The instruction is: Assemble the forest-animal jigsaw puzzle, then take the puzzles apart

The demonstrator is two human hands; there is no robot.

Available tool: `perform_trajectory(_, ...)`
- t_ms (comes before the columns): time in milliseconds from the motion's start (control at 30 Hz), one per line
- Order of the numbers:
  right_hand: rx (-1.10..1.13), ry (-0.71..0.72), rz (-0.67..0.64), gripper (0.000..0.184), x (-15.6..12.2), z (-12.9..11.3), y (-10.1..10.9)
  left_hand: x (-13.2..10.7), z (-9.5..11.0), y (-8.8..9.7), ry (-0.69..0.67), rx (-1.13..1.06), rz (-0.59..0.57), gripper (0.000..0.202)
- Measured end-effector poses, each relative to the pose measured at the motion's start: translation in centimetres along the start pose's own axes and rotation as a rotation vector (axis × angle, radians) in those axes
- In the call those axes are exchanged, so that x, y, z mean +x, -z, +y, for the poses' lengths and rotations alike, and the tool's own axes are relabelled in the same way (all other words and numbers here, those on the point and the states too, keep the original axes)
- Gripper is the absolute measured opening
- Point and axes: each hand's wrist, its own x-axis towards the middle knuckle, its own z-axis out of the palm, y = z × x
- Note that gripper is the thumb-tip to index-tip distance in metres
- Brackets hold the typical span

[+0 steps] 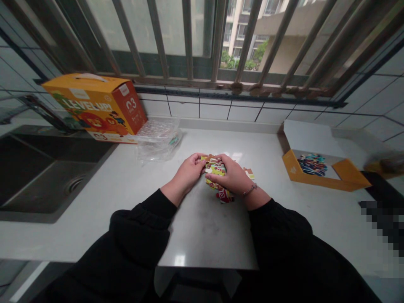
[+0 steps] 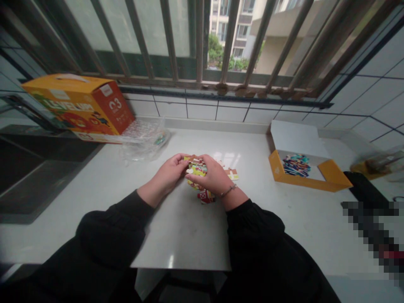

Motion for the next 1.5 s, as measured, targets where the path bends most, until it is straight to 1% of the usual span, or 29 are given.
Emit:
perform_trajectory(100, -0.008, -0.012, -0.017, 0.056, 0.0, -0.1, 0.0, -0.1, 0.1, -0.1, 0.014, 0.018, -0.011, 0.016)
perform_trajectory(167, -0.019, -0.010, -0.032, 0.059, -0.1, -0.2, 0.1, -0.5, 0.5, 0.0, 0.016, 0.045, -0.039, 0.027)
perform_trajectory(233, -0.028, 0.004, -0.050, 0.064, -0.1, -0.3, 0.3, -1.0, 1.1, 0.3, -0.003, 0.104, -0.118, 0.037)
perform_trajectory(300, -0.034, 0.005, -0.072, 0.070, -0.3, -0.5, 0.4, -1.5, 1.8, 0.8, -0.027, 0.184, -0.234, 0.044)
perform_trajectory(367, -0.042, -0.007, -0.100, 0.078, -0.5, -0.5, 0.4, -2.0, 2.5, 1.2, -0.040, 0.271, -0.331, 0.061)
perform_trajectory(433, -0.047, -0.007, -0.126, 0.087, -0.8, -0.5, 0.3, -2.3, 3.0, 1.6, -0.059, 0.376, -0.383, 0.076)
perform_trajectory(533, -0.043, 0.015, -0.133, 0.096, -1.2, -0.3, 0.1, -2.6, 3.4, 1.7, -0.104, 0.519, -0.410, 0.084)
perform_trajectory(633, -0.041, 0.047, -0.113, 0.096, -1.5, 0.0, -0.1, -2.8, 3.5, 1.5, -0.127, 0.566, -0.437, 0.082)
perform_trajectory(733, -0.063, 0.124, -0.055, 0.085, -1.7, 0.2, -0.4, -3.1, 3.7, 1.3, -0.175, 0.574, -0.464, 0.077)
perform_trajectory(833, -0.093, 0.221, 0.025, 0.071, -1.5, 0.5, -0.8, -3.3, 3.9, 1.1, -0.213, 0.615, -0.448, 0.070)
perform_trajectory(900, -0.103, 0.272, 0.079, 0.070, -1.5, 0.6, -1.1, -3.2, 3.9, 1.0, -0.223, 0.627, -0.425, 0.068)
perform_trajectory(967, -0.113, 0.290, 0.120, 0.077, -1.4, 0.8, -1.2, -3.1, 3.6, 1.1, -0.236, 0.593, -0.405, 0.068)
perform_trajectory(1033, -0.113, 0.300, 0.126, 0.091, -1.4, 0.9, -1.1, -3.0, 3.3, 1.2, -0.250, 0.553, -0.395, 0.069)
perform_trajectory(1167, -0.074, 0.317, 0.036, 0.127, -1.4, 1.1, -0.5, -3.0, 3.1, 1.2, -0.247, 0.560, -0.405, 0.061)
perform_trajectory(1233, -0.051, 0.300, -0.019, 0.135, -1.3, 1.1, -0.4, -3.2, 3.2, 1.0, -0.254, 0.562, -0.407, 0.061)
perform_trajectory(1333, 0.030, 0.282, -0.063, 0.135, -1.3, 0.7, -0.4, -3.5, 3.1, 0.3, -0.295, 0.576, -0.393, 0.076)
perform_trajectory(1400, 0.107, 0.266, -0.052, 0.129, -1.2, 0.5, -0.2, -3.6, 2.7, -0.2, -0.328, 0.608, -0.380, 0.081)
perform_trajectory(1433, 0.142, 0.256, -0.032, 0.120, -1.2, 0.4, 0.0, -3.7, 2.5, -0.5, -0.343, 0.635, -0.380, 0.080)
perform_trajectory(1500, 0.182, 0.226, 0.043, 0.094, -1.3, 0.3, 1.0, -3.7, 2.3, -0.9, -0.371, 0.700, -0.389, 0.069)
